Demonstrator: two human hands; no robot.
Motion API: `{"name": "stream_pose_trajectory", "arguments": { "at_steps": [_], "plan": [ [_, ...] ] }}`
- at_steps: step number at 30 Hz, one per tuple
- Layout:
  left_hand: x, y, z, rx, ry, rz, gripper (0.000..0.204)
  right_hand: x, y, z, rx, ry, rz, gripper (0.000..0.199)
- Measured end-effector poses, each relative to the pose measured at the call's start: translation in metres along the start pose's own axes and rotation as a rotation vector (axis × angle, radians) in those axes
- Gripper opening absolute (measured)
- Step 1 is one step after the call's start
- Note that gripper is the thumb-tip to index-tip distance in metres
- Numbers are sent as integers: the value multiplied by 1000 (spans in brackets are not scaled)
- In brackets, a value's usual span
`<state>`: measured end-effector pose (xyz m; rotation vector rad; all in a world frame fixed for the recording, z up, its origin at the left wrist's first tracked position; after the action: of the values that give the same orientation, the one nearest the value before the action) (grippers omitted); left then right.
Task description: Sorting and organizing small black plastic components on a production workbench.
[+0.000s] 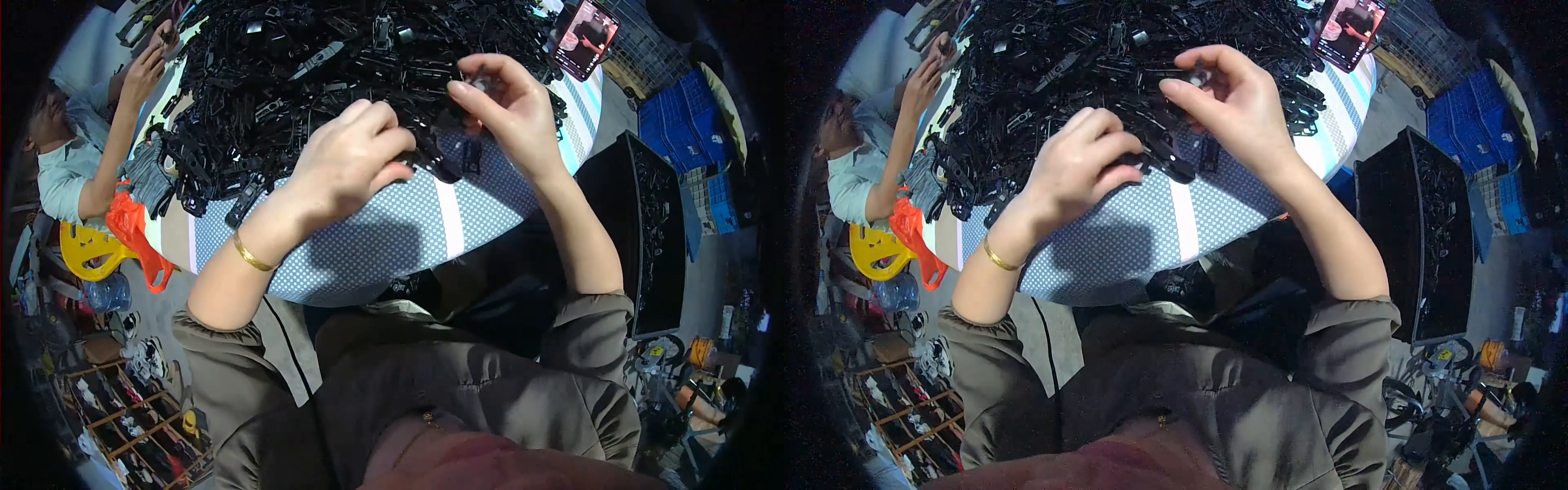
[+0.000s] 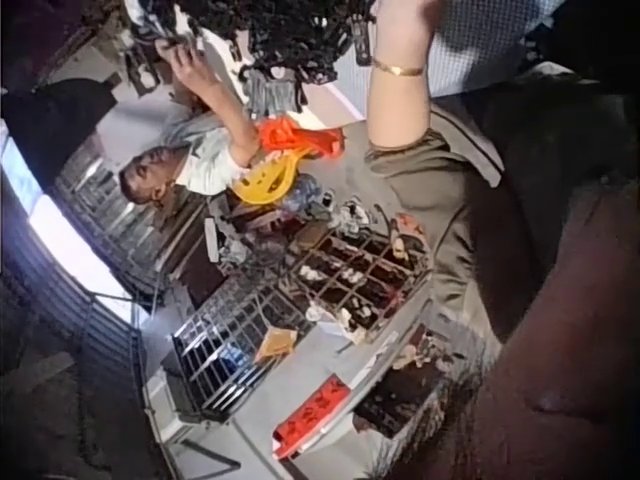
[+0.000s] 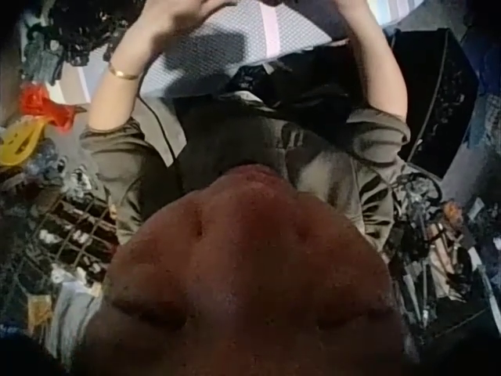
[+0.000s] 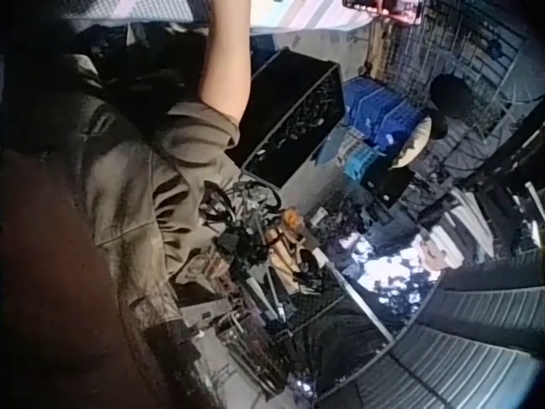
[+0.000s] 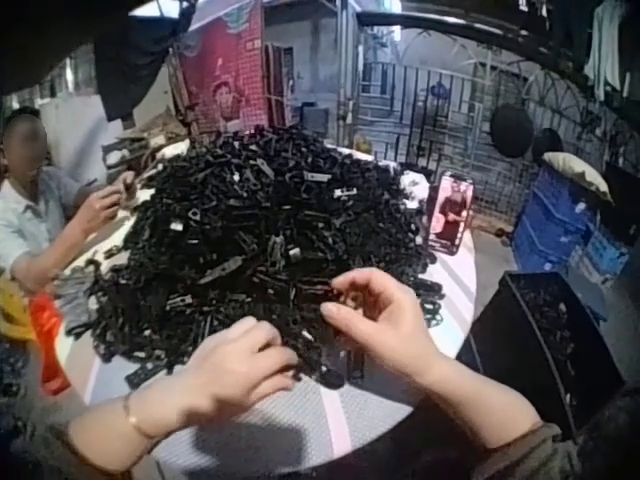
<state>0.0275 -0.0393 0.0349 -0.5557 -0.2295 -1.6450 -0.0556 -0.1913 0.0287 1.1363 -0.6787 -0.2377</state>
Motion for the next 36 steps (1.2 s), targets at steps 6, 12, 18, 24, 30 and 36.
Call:
{"name": "stream_pose_trajectory", "arguments": {
  "at_steps": [6,12,18,24,30,36],
  "plan": [
    [-3,-1,-5,-1033,-78,582,30,-30,11,-19,275,151,-108,18],
    [-7,12,-14,-1162,3,679,30,-23,19,-6,-97,191,186,17],
    [-8,24,-8,-1322,-118,725,30,-29,18,22,-627,549,225,21],
    [-9,19,-15,-1459,21,731,31,-34,11,5,-822,529,275,28],
    [-12,14,-21,-1348,51,826,31,-35,11,6,-821,449,362,27],
    [-12,16,-24,-1349,29,865,30,-32,16,4,-725,407,307,24]
  ]
}}
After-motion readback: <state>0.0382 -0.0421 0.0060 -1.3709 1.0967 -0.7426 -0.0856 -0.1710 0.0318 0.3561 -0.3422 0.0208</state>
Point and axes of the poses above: each hand's wrist, its own x-axis towards the middle knuckle, its own z-axis out of the back of the hand, y = z × x, the point moved 5 cm from there along x, towards the middle knuckle
